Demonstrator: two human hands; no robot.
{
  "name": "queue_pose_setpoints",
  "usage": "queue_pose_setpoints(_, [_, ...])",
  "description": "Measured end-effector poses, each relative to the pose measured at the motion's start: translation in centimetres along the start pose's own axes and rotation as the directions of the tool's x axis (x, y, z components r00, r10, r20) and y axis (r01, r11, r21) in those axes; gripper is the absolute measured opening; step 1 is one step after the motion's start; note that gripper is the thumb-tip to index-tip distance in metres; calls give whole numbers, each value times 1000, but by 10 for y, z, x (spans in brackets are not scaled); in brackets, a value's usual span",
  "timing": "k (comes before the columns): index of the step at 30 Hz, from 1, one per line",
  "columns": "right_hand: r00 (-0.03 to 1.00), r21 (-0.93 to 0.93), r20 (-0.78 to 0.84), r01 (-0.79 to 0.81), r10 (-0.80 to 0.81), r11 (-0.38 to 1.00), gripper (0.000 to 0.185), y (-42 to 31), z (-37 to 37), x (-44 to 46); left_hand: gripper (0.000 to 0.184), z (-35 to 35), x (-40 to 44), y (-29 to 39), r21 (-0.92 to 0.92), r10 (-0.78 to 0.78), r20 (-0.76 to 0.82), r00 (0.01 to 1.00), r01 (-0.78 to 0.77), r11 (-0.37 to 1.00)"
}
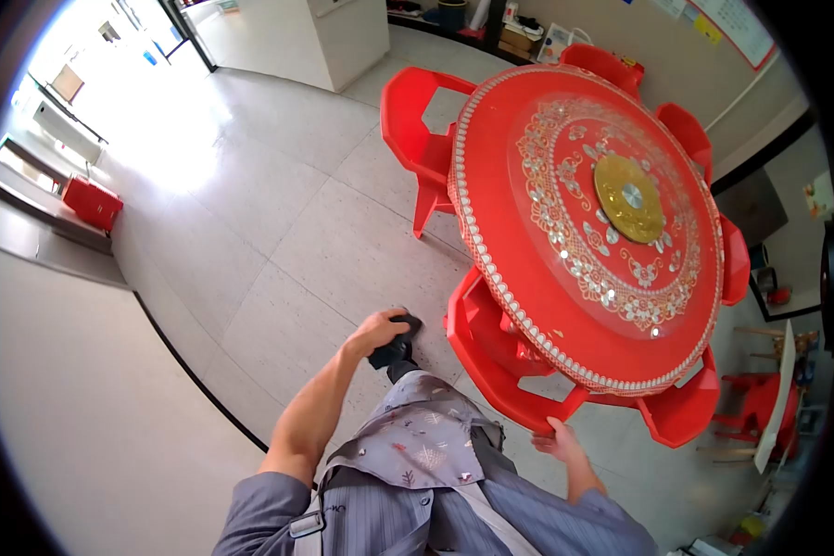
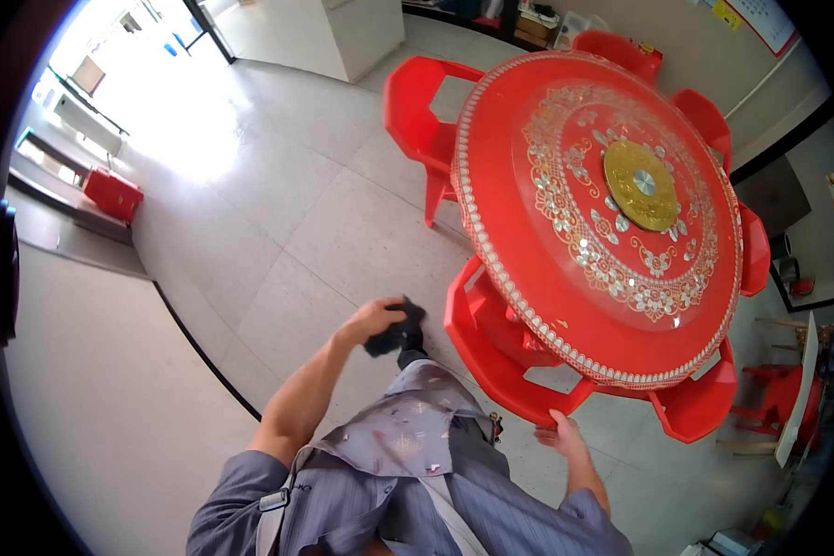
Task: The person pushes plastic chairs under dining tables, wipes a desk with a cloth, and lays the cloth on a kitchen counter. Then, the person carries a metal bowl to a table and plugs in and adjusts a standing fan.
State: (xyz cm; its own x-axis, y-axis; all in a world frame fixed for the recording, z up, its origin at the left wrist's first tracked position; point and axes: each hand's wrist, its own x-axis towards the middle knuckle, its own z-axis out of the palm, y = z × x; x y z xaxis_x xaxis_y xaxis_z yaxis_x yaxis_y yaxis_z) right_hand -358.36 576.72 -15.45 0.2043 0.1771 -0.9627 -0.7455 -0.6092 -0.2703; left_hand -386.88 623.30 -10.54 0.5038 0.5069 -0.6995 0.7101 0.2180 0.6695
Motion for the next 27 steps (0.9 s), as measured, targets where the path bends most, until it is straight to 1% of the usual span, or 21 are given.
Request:
queue_pose_setpoints(1, [993,-174,-69,-109,99,979,52,-14,2,-3,55,-25,5,5,-50,-56,-48,997,54,997])
queue_pose_setpoints(2, [992,-153,-77,-106,95,982,52,-28,7,-4,53,-49,14,1,-58,-40,-93,995,35,998])
queue_pose_setpoints(3, [955,-503,-212,-289,208,815,51,-60,25,-25,49,-73,25,-9,-96,-54,-117,992,43,994])
queue_pose_setpoints(4, [892,-742,-373,-452,255,495,49,-93,43,-36,45,-96,36,-23,-108,-38,-157,987,21,994])
queue_pose_setpoints(5, [958,-950,-284,-288,45,125,46,-117,58,-33,44,-118,35,-22,-204,-105,-158,982,71,976])
queue_pose_setpoints(6, [989,-942,-105,-131,-100,-308,44,-143,76,-31,42,-139,42,-32,-310,-162,-128,979,115,944])
queue_pose_setpoints(8, [855,-988,147,100,-497,-120,36,-199,143,-23,43,-173,44,-38,-487,-191,-86,978,126,864])
queue_pose_setpoints(9, [872,-955,202,277,-445,109,34,-243,201,-42,43,-189,53,-52,-478,-186,-76,980,128,869])
queue_pose_setpoints(10, [743,-858,248,467,-621,215,33,-259,237,-21,44,-204,63,-64,-456,-190,-129,973,112,883])
queue_pose_setpoints(11, [718,-776,222,539,-660,327,37,-284,293,-42,44,-215,73,-69,-435,-197,-180,964,101,895])
queue_pose_setpoints(13, [501,-747,368,661,-783,72,42,-313,369,4,44,-239,79,-59,-439,-219,-182,959,120,890])
queue_pose_setpoints(16, [321,-789,450,580,-833,-203,56,-355,494,55,44,-284,104,-58,-486,-229,-189,955,112,867])
queue_pose_setpoints(17, [191,-760,450,595,-872,-262,63,-370,533,54,43,-301,116,-62,-526,-212,-189,959,84,846])
queue_pose_setpoints(18, [37,-743,431,582,-902,-331,60,-385,568,65,43,-318,128,-65,-530,-222,-186,957,93,843])
queue_pose_setpoints(19, [47,-742,436,584,-899,-329,60,-402,596,72,42,-335,140,-68,-553,-210,-199,957,67,830])
queue_pose_setpoints(21, [96,-870,250,459,-963,-180,53,-442,648,85,40,-376,166,-72,-578,-200,-209,957,44,815])
queue_pose_setpoints(22, [274,-891,212,448,-938,-71,60,-459,659,103,39,-396,177,-76,-619,-194,-213,958,21,785])
queue_pose_setpoints(23, [277,-896,212,438,-937,-73,60,-474,669,120,37,-412,187,-79,-662,-189,-212,959,1,750])
queue_pose_setpoints(25, [460,-906,56,396,-886,148,52,-492,682,150,36,-449,198,-84,-678,-205,-173,963,34,734])
queue_pose_setpoints(26, [458,-905,42,394,-888,161,52,-496,685,159,35,-470,206,-83,-682,-209,-148,967,53,730])
queue_pose_setpoints(27, [393,-918,29,375,-919,131,49,-498,686,165,34,-487,213,-80,-681,-274,-190,943,75,728])
